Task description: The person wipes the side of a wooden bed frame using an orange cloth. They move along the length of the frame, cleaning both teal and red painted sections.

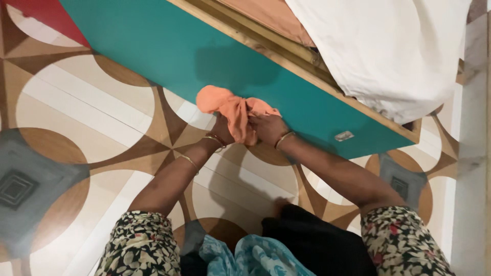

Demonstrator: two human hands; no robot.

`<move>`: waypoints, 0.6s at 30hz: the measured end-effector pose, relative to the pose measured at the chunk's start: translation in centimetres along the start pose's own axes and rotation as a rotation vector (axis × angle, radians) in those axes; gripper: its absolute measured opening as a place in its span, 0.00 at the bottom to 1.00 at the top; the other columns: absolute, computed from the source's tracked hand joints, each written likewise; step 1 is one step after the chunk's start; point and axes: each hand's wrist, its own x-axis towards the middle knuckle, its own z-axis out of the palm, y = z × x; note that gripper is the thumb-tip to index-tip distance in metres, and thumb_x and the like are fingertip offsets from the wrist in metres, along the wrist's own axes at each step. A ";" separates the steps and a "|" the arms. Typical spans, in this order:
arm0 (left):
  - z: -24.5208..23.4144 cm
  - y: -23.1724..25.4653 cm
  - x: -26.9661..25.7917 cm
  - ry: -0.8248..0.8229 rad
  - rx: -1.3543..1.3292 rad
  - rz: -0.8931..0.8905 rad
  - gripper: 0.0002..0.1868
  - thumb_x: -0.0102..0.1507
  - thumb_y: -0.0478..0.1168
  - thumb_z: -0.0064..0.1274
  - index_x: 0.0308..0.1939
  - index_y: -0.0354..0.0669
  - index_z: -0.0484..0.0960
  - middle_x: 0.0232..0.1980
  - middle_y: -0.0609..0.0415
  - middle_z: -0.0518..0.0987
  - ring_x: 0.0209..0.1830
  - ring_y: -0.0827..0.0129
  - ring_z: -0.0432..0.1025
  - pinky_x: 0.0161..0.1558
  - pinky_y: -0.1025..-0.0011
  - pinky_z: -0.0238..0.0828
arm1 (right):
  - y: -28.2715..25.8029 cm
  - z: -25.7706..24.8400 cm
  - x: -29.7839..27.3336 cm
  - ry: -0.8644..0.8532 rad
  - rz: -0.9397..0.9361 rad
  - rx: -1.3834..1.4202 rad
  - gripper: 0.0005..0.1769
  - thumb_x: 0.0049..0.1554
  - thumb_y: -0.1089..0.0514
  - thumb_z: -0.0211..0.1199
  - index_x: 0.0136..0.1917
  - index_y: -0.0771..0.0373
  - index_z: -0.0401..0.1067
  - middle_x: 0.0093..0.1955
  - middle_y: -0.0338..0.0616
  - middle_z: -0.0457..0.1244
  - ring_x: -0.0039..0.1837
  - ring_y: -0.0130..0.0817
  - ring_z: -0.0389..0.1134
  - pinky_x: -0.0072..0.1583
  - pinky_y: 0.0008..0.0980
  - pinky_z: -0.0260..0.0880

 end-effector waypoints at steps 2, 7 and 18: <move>-1.7 0.5 1.1 0.087 0.033 0.011 0.25 0.57 0.46 0.56 0.56 0.39 0.79 0.57 0.41 0.78 0.63 0.44 0.69 0.66 0.47 0.57 | 0.3 -2.0 0.8 0.129 0.062 0.007 0.17 0.56 0.57 0.56 0.57 0.59 0.77 0.63 0.37 0.69 0.54 0.36 0.74 0.54 0.42 0.72; -5.8 0.9 4.2 0.242 0.089 0.056 0.26 0.56 0.46 0.56 0.56 0.39 0.80 0.57 0.41 0.78 0.63 0.44 0.69 0.66 0.46 0.56 | 1.8 -7.8 1.5 0.525 0.233 0.188 0.15 0.55 0.59 0.65 0.56 0.57 0.76 0.54 0.47 0.70 0.42 0.45 0.72 0.43 0.46 0.70; -2.3 -0.8 2.1 0.157 0.229 -0.128 0.32 0.54 0.46 0.51 0.61 0.37 0.80 0.57 0.36 0.78 0.62 0.43 0.69 0.66 0.45 0.52 | -0.3 -4.6 4.3 0.622 0.247 0.170 0.19 0.56 0.54 0.66 0.61 0.56 0.77 0.49 0.44 0.71 0.40 0.44 0.72 0.39 0.52 0.67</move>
